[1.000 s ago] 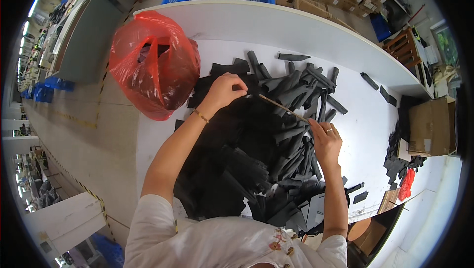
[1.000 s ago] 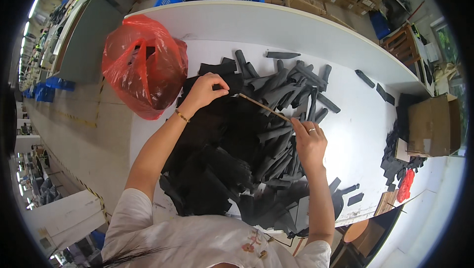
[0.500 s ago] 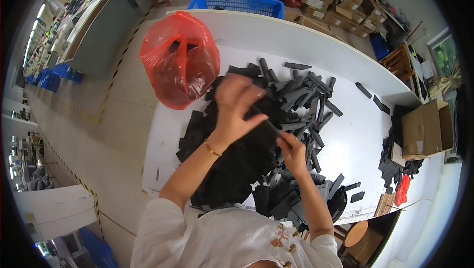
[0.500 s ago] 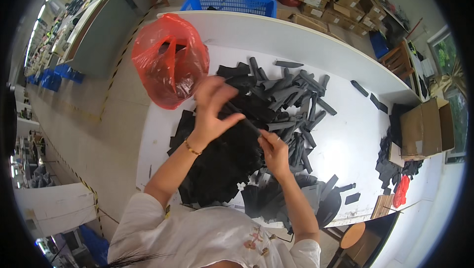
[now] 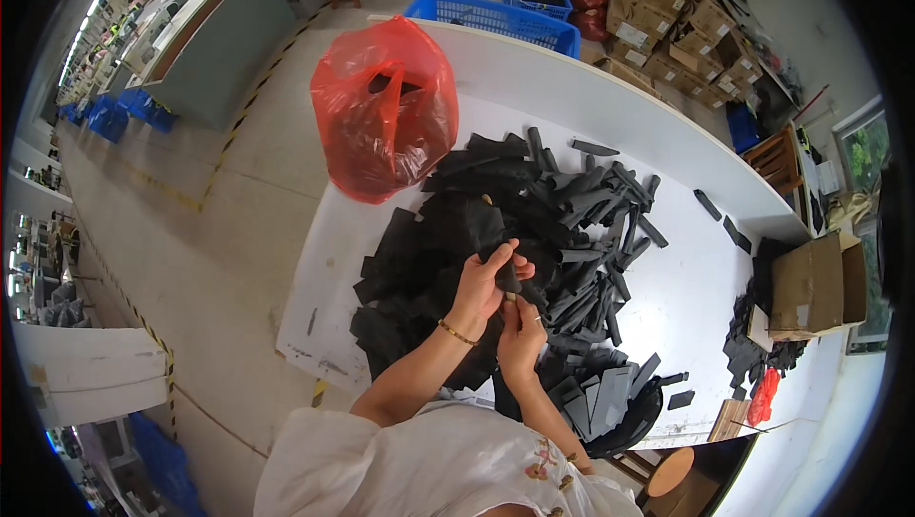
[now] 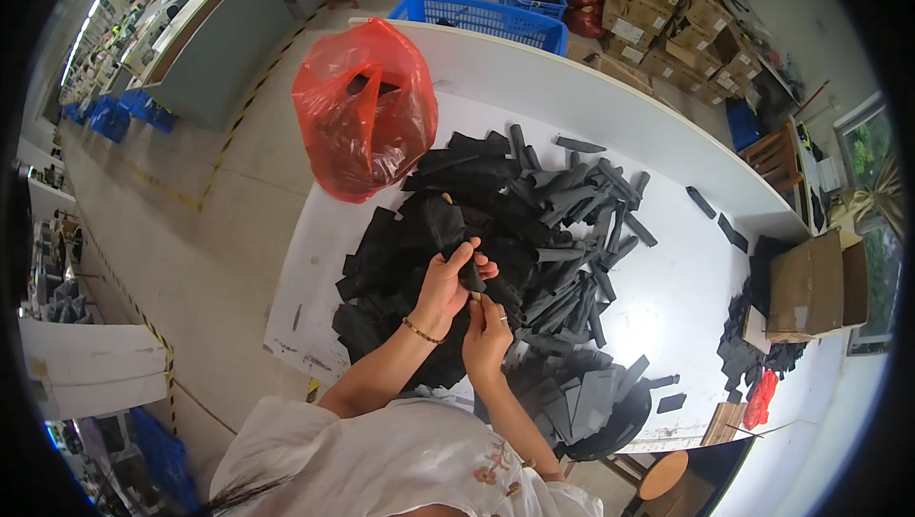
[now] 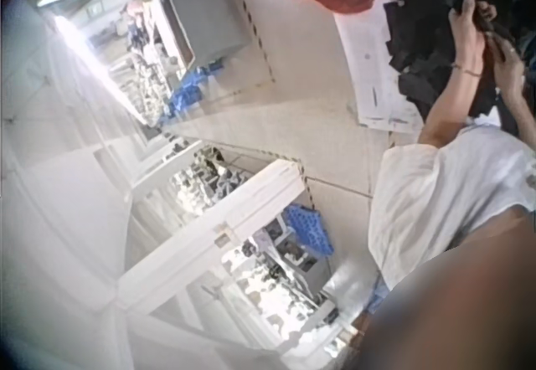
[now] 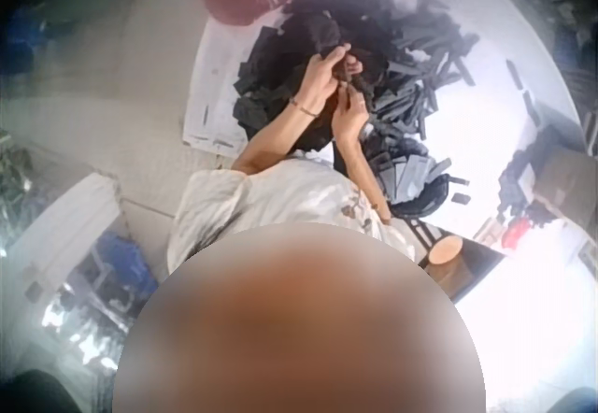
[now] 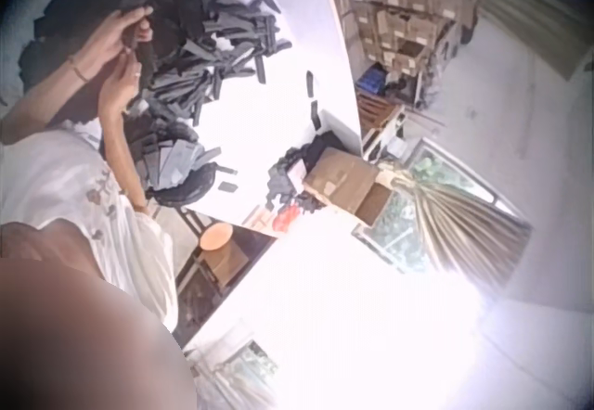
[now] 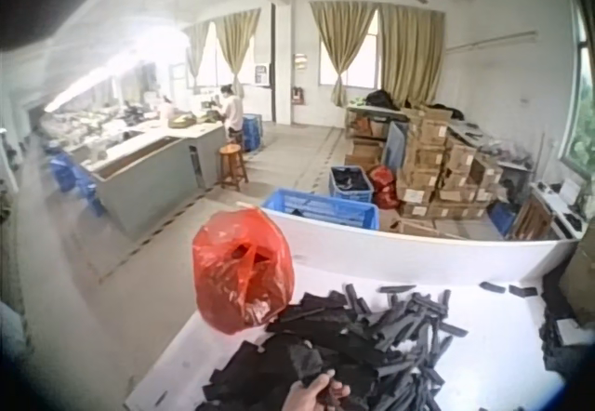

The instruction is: Measuring the length of black foam strips using a wooden ruler at a workbench in a factory setting.

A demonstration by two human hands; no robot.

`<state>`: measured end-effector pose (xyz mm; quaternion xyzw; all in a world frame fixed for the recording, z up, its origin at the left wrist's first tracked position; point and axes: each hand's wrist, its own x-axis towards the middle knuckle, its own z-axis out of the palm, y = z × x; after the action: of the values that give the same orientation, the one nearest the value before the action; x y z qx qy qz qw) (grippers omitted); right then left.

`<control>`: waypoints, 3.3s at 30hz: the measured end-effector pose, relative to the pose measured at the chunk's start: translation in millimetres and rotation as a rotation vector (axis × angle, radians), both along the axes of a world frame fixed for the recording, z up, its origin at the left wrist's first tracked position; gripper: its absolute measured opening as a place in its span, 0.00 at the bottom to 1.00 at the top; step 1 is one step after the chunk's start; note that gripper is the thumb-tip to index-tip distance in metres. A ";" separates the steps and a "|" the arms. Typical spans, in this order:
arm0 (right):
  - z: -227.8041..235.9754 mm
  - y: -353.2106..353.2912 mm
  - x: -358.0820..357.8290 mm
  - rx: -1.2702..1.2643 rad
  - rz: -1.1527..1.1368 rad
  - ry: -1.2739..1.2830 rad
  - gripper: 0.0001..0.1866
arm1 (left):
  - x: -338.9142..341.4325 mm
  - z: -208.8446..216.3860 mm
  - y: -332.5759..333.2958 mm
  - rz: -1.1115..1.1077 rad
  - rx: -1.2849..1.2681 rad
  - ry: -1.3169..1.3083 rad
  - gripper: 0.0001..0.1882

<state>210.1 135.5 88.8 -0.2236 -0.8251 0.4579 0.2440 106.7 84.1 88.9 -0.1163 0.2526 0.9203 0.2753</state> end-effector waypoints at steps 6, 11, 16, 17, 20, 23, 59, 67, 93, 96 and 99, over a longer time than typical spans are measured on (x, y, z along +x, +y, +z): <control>-8.5 3.1 34.8 0.016 0.083 -0.170 0.07 | -22.6 16.2 -6.1 0.051 -0.222 -0.072 0.13; 7.1 14.9 78.6 -0.071 0.226 -0.315 0.07 | -37.1 7.5 -14.8 0.126 -0.208 0.023 0.15; 32.1 27.1 126.5 -0.168 0.191 -0.470 0.04 | -38.1 9.4 -11.3 0.093 -0.187 -0.075 0.16; 28.3 28.4 148.3 -0.165 0.192 -0.473 0.04 | -52.5 3.1 -19.3 0.184 -0.145 -0.092 0.15; 21.3 32.2 175.5 0.018 0.257 -0.557 0.08 | -80.3 -0.5 -34.3 0.238 -0.075 0.028 0.15; 27.0 38.4 112.1 -0.168 0.155 -0.158 0.20 | -74.0 8.6 -15.9 0.240 -0.116 -0.049 0.14; -72.3 266.8 -97.5 0.319 -0.080 -0.256 0.10 | -290.9 -164.7 100.3 -0.114 -1.602 1.635 0.09; -43.7 257.2 -109.5 0.587 0.106 -0.221 0.10 | -286.0 -107.2 87.4 -0.380 -1.313 1.337 0.05; 22.8 110.3 -27.0 -0.049 0.351 -0.145 0.14 | -72.7 85.8 9.9 -0.060 -0.994 2.041 0.16; 12.1 75.2 -14.0 -0.509 0.379 -0.212 0.13 | -50.9 56.5 -13.8 0.301 -0.432 0.827 0.29; -4.1 38.2 -5.7 -0.241 0.301 -0.148 0.12 | -5.2 -10.0 -18.5 -0.179 0.022 0.086 0.16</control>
<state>204.4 173.7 84.6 -0.1586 -0.8042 0.5667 0.0829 101.5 65.6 78.9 -0.0508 0.2633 0.8988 0.3468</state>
